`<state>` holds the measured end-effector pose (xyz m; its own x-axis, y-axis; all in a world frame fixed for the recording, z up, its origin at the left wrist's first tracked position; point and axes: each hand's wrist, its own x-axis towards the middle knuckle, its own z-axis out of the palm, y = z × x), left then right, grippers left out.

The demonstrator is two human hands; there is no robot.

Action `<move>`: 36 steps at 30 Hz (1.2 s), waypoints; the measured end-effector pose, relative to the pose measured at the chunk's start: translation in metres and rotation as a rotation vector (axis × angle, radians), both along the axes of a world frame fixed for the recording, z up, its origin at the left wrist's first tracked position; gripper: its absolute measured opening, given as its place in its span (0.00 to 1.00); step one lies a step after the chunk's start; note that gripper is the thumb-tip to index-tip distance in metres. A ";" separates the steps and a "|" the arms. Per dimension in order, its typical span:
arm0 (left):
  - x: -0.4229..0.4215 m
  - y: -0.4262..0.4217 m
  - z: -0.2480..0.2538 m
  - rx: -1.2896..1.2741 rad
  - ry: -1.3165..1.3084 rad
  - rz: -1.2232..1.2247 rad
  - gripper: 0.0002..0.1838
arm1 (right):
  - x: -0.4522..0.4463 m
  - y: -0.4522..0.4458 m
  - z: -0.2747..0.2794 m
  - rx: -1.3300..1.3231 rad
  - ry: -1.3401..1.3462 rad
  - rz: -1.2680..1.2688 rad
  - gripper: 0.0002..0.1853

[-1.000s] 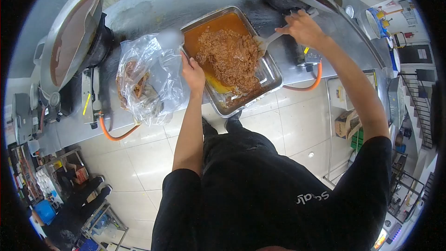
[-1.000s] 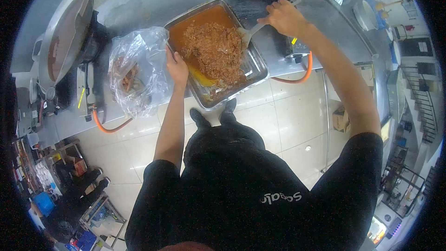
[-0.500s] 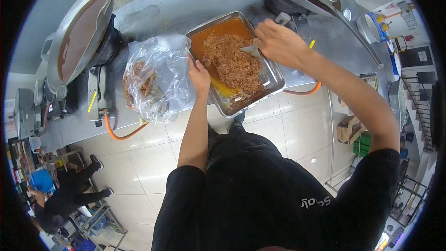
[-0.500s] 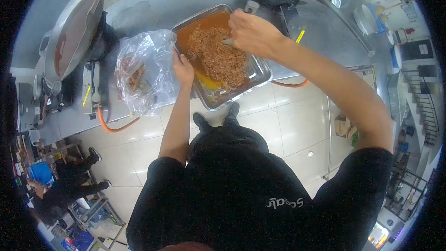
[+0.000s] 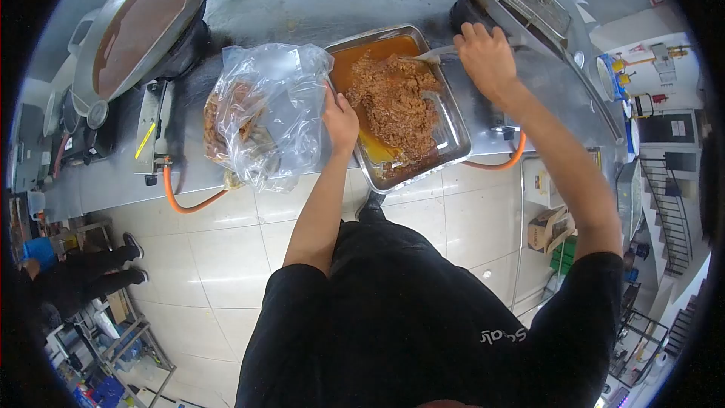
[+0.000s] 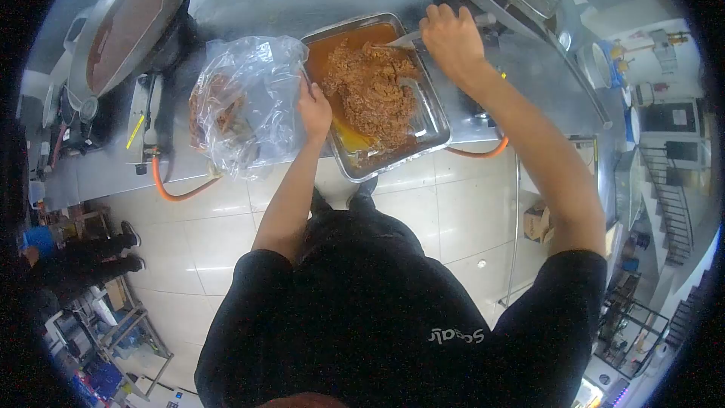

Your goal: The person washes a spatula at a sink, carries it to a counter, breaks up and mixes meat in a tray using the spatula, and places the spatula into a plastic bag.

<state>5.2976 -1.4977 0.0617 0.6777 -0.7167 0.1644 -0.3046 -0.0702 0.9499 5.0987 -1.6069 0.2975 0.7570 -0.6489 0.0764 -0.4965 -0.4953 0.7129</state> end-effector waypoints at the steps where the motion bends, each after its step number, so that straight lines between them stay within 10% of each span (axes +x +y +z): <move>1: 0.000 0.002 0.004 0.025 0.043 -0.009 0.26 | 0.003 -0.006 -0.012 -0.008 0.003 -0.032 0.06; 18: 0.005 0.004 0.010 -0.015 0.015 0.027 0.24 | 0.034 0.052 -0.113 0.353 -0.124 -0.209 0.12; 36: 0.006 -0.001 -0.002 0.012 -0.020 -0.038 0.26 | -0.025 0.125 -0.032 0.734 -0.309 -0.393 0.14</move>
